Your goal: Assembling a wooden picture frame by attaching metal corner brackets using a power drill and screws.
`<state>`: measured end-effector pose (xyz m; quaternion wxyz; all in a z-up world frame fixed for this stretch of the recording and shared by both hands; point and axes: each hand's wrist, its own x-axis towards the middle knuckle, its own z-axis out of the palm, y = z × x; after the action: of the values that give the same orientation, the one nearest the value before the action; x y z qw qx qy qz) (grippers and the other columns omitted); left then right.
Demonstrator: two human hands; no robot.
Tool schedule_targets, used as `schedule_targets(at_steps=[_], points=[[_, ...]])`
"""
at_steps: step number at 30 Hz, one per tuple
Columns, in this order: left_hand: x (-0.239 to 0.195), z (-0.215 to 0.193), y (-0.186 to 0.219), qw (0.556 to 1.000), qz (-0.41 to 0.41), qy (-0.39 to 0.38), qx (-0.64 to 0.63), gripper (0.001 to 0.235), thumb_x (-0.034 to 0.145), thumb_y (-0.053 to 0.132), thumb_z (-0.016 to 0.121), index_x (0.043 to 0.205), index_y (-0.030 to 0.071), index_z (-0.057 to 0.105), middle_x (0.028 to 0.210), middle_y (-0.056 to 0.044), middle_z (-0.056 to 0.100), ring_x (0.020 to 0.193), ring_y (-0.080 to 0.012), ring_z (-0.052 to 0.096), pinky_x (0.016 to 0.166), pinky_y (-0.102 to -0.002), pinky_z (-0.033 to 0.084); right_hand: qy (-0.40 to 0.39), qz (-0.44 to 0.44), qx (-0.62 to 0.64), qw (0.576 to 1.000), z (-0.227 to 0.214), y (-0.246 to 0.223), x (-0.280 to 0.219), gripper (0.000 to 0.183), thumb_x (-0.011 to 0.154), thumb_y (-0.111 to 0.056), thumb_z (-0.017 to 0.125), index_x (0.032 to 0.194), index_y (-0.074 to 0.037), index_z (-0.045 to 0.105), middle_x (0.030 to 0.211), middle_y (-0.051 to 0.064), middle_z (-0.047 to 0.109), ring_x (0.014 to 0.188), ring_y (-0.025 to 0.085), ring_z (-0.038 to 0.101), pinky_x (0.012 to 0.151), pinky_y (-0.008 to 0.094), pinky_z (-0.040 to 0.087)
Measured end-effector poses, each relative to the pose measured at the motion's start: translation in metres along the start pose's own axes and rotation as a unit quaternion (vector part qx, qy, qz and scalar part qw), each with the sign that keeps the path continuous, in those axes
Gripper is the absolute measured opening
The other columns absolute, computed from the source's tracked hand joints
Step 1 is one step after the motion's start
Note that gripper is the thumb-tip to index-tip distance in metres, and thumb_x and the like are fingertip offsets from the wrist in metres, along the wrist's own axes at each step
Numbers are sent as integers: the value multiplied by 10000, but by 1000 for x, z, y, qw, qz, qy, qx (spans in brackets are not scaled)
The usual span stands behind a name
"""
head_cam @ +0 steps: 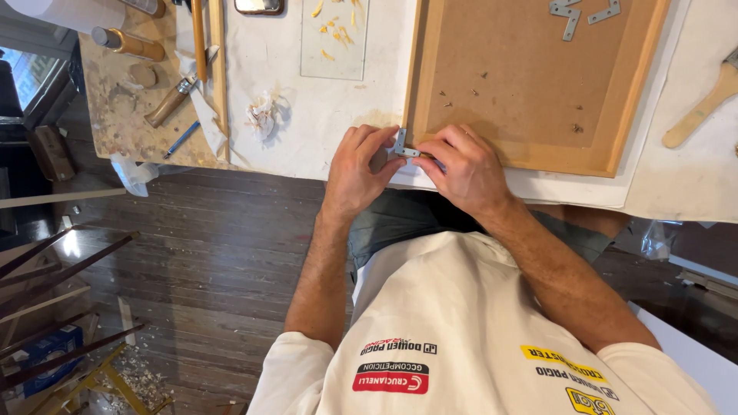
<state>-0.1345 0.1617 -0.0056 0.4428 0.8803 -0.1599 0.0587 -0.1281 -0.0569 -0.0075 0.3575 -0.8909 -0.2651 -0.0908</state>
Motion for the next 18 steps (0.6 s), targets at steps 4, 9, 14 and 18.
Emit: schedule_targets(at_steps=[4,9,14,18], points=[[-2,5,-5,1000,0,7,3,443,799,107,893,1207,82,720,934,-33,658,877,-255,622,795,-382,548,-2,9,27,1000,-7,-3,2,97,954,-162,778,1023,-110,732,929,50,596,868,268,634,766,366,552],[-3,9,-4,999,12,14,28,419,783,127,907,1162,129,728,911,1,646,844,-219,622,783,-363,521,-9,22,30,999,-12,-1,-2,101,943,-143,789,1026,-119,738,939,54,618,878,273,650,768,382,554],[-5,9,-8,1000,6,16,18,410,776,123,909,1136,108,713,880,-15,635,818,-236,632,767,-378,522,-5,20,29,999,-9,-3,0,81,948,-141,786,1010,-117,740,924,53,621,866,269,648,763,377,555],[-6,9,-12,1000,12,18,12,326,795,128,894,1065,111,713,845,-9,596,792,-234,622,757,-378,524,1,14,30,999,-8,-3,0,79,950,-142,790,1006,-113,743,915,57,623,853,272,646,755,379,555]])
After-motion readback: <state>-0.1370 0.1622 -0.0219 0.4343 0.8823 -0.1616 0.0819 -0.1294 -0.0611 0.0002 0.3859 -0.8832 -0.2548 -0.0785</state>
